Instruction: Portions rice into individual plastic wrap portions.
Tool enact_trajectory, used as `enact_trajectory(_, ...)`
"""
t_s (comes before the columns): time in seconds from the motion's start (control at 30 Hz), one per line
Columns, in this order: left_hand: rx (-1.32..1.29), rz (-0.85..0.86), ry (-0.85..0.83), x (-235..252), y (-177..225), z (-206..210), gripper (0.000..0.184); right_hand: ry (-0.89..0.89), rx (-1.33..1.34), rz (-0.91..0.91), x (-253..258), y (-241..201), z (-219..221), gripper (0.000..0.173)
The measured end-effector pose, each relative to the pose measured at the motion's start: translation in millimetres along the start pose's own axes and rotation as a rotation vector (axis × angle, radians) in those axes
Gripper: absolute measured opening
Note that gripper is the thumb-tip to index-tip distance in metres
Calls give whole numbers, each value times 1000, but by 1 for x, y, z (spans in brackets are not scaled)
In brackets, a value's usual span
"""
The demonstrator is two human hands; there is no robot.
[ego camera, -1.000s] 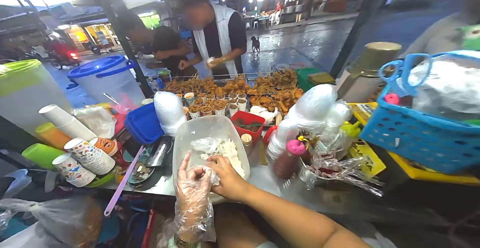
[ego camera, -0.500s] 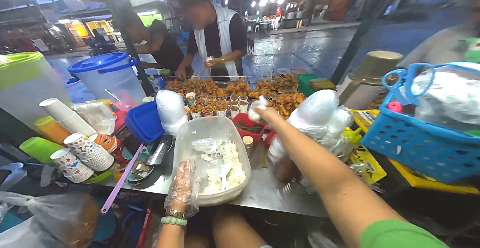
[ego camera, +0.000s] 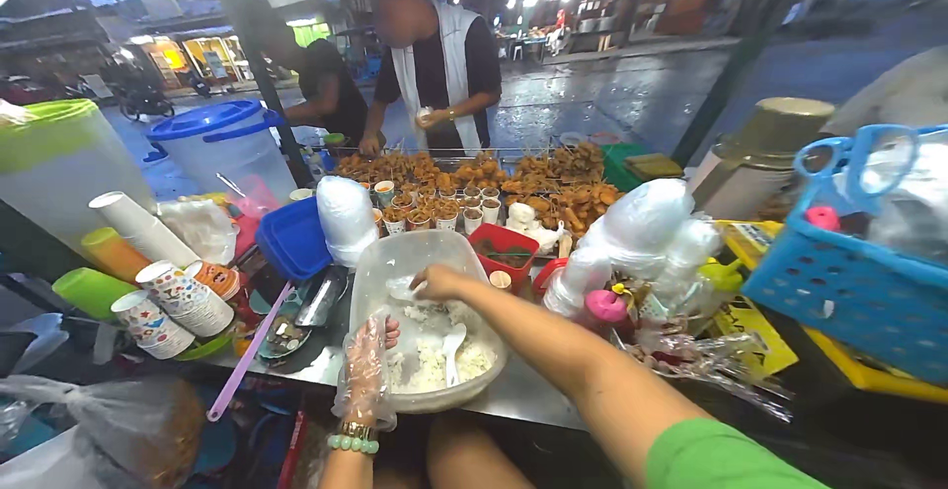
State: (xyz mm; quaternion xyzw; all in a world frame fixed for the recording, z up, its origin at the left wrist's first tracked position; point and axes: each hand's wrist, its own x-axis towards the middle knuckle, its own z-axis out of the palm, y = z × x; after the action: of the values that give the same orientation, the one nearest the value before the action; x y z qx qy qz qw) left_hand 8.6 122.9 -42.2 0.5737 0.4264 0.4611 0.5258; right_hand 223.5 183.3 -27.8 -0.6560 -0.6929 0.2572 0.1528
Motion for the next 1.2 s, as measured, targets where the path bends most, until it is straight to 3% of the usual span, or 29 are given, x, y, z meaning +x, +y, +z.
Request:
enact_trajectory(0.13, 17, -1, 8, -3, 0, 0, 37, -90, -241, 58, 32, -15, 43, 42)
enact_trajectory(0.23, 48, -10, 15, -4, 2, -1, 34, -107, -298, 112, 36, -8, 43, 49)
enact_trajectory(0.33, 32, 12, 47, 0, 1, -2, 34, 32, -56, 66, 24, -6, 11, 48)
enact_trajectory(0.5, 73, 64, 96, 8, -3, -2, 56, 328, 657, 81, -23, -15, -35, 29)
enact_trajectory(0.57, 128, 95, 94, 6, 1, 1, 68, 364, 922, 81, -38, -16, -37, 21)
enact_trajectory(0.67, 215, 169, 38, 4, 1, 2, 84, 316, 1043, 38, -53, -17, -28, 19)
enact_trajectory(0.73, 191, 174, 17, 2, 1, 4, 79, 279, 1051, 26, -59, -22, -19, 21)
enact_trajectory(0.9, 3, 91, 45, -15, 8, 3, 41, 325, 933, -15, -64, -29, 3, 19)
enact_trajectory(0.97, 192, 14, 131, -14, 11, 2, 39, 304, 901, -23, -67, -30, 8, 20)
enact_trajectory(1.07, 496, 1, 254, -15, 13, 3, 19, 301, 847, -23, -73, -35, 10, 18)
enact_trajectory(1.2, 607, 64, 269, -18, 19, -3, 35, 452, 798, 89, -72, -26, -5, 18)
